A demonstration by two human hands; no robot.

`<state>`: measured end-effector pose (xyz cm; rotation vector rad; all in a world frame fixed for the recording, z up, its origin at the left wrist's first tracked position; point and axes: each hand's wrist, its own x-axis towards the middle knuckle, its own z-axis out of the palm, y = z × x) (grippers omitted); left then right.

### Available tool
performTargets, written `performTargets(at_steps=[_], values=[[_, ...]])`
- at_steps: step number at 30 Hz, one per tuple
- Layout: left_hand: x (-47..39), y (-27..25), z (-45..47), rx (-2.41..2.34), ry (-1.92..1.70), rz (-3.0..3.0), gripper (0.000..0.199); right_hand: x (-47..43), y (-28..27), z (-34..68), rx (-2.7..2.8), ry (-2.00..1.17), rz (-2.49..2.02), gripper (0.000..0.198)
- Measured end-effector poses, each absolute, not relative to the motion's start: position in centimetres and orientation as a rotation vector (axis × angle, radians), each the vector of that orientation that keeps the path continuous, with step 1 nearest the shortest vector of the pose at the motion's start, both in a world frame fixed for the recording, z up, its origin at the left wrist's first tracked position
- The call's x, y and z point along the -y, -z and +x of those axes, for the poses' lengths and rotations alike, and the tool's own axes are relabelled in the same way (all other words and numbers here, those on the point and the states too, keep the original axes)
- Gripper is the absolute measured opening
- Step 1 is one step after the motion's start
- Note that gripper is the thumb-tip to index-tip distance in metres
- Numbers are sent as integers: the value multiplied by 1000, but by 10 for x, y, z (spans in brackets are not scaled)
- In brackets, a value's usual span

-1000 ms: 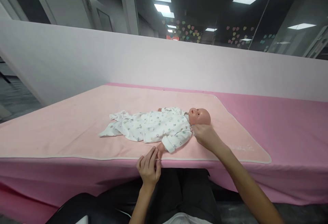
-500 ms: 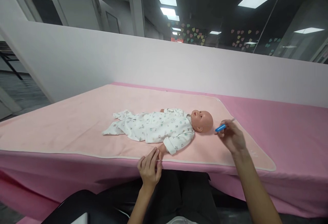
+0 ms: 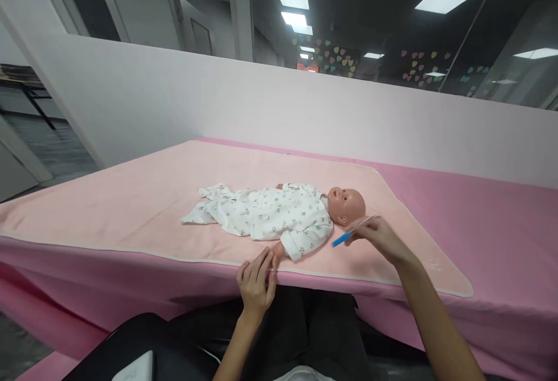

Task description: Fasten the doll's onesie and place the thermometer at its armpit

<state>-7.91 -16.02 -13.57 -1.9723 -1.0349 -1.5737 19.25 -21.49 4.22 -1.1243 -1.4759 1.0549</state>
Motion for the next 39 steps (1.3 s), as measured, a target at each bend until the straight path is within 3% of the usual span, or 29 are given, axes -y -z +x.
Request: performTargets(at_steps=[4,16,22,25,31,39], values=[[160,137,-79,1025,1588,-1945,35,216,-44,187,1370,-1001,-1080,42],[160,139,-79,1057,1564,-1944,36,207,-30,180,1428,-830,-1237,27],[157,141,-79,1022,1577,-1933,37,219,-30,192,1438,-583,-1126,51],[157,143,-79,1033,1570,-1930,37,218,-23,187,1581,-485,-1229,36],[158,142,-80,1046,1563,-1939,36,214,7,198,1760,168,-1419,23],[163,134,-75,1108,1647,-1948,29,207,50,225,1949,148,-1549,29]])
